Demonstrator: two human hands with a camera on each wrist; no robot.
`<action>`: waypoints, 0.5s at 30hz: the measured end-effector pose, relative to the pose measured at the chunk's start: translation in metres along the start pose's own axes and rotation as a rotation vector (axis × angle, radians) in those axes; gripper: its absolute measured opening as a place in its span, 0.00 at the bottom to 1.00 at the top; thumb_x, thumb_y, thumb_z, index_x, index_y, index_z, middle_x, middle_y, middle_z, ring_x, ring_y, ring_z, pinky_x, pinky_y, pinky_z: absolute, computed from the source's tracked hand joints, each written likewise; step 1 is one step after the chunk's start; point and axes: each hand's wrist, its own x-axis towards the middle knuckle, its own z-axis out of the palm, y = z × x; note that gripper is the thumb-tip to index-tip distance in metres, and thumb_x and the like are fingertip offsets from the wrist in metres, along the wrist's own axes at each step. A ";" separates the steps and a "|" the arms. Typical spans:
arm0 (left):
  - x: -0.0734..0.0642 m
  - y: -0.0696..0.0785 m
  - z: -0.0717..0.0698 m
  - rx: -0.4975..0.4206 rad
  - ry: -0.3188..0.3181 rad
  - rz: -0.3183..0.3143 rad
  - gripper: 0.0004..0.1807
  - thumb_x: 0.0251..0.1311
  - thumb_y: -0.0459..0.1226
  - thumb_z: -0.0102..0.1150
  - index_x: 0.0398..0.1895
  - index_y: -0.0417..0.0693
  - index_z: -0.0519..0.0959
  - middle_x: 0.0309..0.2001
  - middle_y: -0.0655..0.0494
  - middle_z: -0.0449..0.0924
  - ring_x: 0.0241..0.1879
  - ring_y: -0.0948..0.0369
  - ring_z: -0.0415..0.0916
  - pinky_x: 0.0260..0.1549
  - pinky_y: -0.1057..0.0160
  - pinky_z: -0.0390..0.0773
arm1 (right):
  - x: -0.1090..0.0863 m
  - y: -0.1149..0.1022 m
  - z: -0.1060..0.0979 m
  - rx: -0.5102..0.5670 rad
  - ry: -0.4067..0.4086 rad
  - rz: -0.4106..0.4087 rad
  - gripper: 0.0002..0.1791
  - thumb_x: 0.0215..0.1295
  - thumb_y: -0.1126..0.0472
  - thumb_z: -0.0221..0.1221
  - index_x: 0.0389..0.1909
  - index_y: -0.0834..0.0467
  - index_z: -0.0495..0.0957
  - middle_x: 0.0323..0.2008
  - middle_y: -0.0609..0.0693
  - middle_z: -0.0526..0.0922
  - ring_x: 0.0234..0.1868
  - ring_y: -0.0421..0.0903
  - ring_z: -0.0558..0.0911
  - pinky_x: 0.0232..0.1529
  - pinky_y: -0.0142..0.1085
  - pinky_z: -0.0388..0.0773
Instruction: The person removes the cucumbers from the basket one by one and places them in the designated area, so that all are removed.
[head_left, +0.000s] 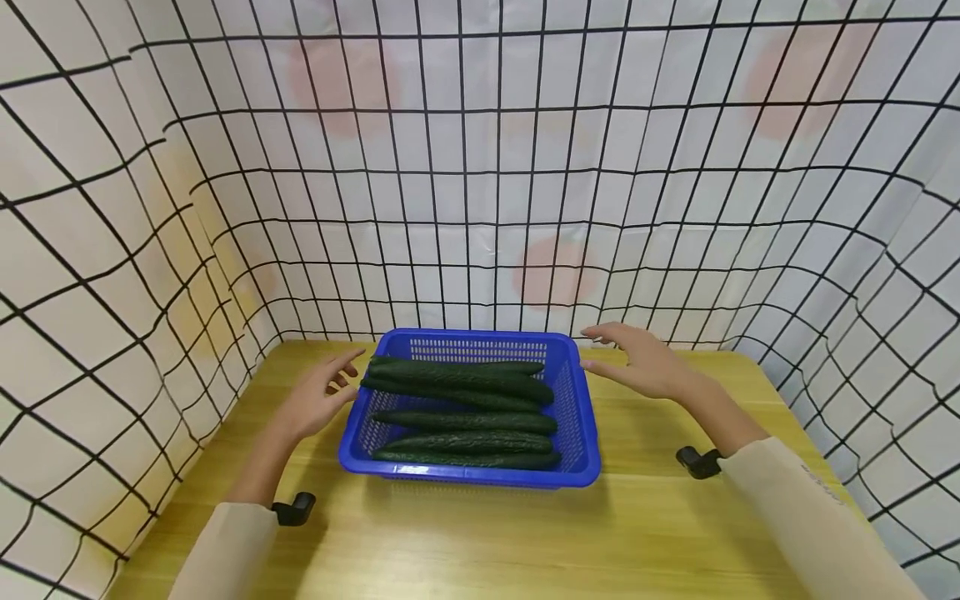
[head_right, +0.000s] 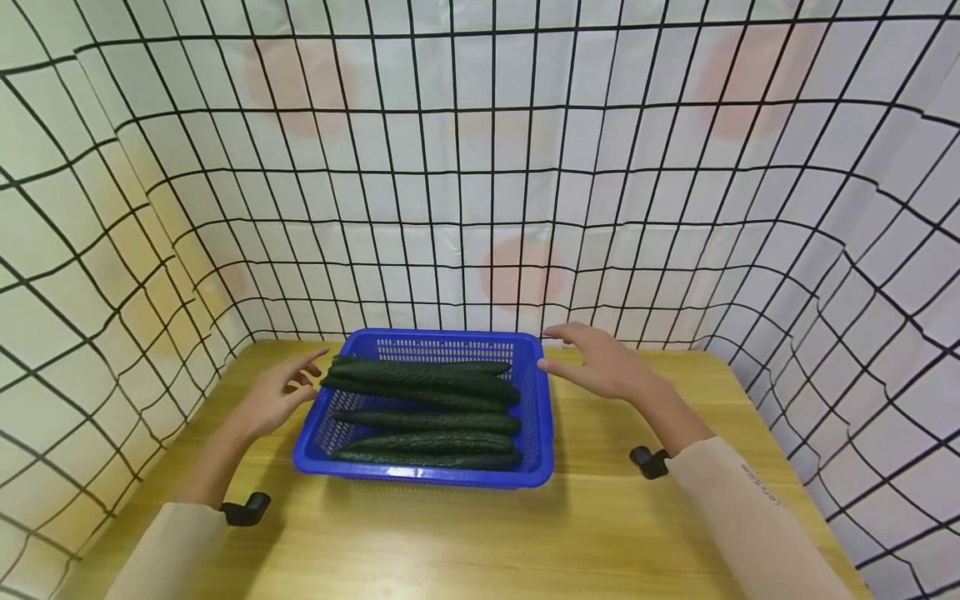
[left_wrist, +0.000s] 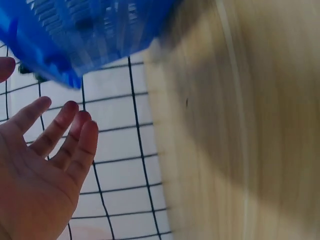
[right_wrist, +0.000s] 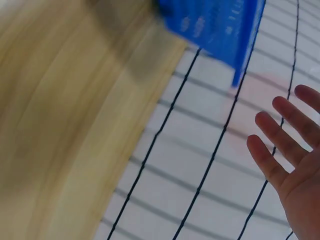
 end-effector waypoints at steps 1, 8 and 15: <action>0.001 0.001 0.003 -0.014 -0.008 -0.005 0.36 0.67 0.41 0.53 0.80 0.53 0.62 0.54 0.43 0.79 0.46 0.51 0.77 0.45 0.50 0.81 | 0.004 -0.006 0.001 0.010 -0.004 -0.010 0.36 0.72 0.38 0.58 0.74 0.53 0.69 0.67 0.56 0.77 0.65 0.60 0.77 0.62 0.62 0.75; 0.003 0.003 0.017 -0.136 -0.039 -0.036 0.39 0.64 0.40 0.53 0.81 0.50 0.60 0.44 0.43 0.84 0.41 0.52 0.80 0.39 0.58 0.78 | 0.030 -0.040 0.008 0.087 -0.026 -0.088 0.35 0.72 0.40 0.58 0.72 0.55 0.70 0.64 0.57 0.79 0.62 0.58 0.79 0.63 0.59 0.77; 0.003 0.005 0.027 -0.228 -0.044 -0.159 0.42 0.63 0.40 0.52 0.83 0.52 0.56 0.49 0.37 0.85 0.37 0.53 0.80 0.32 0.60 0.78 | 0.051 -0.062 0.019 0.105 -0.061 -0.122 0.35 0.72 0.39 0.58 0.73 0.53 0.70 0.64 0.52 0.80 0.60 0.55 0.81 0.61 0.55 0.80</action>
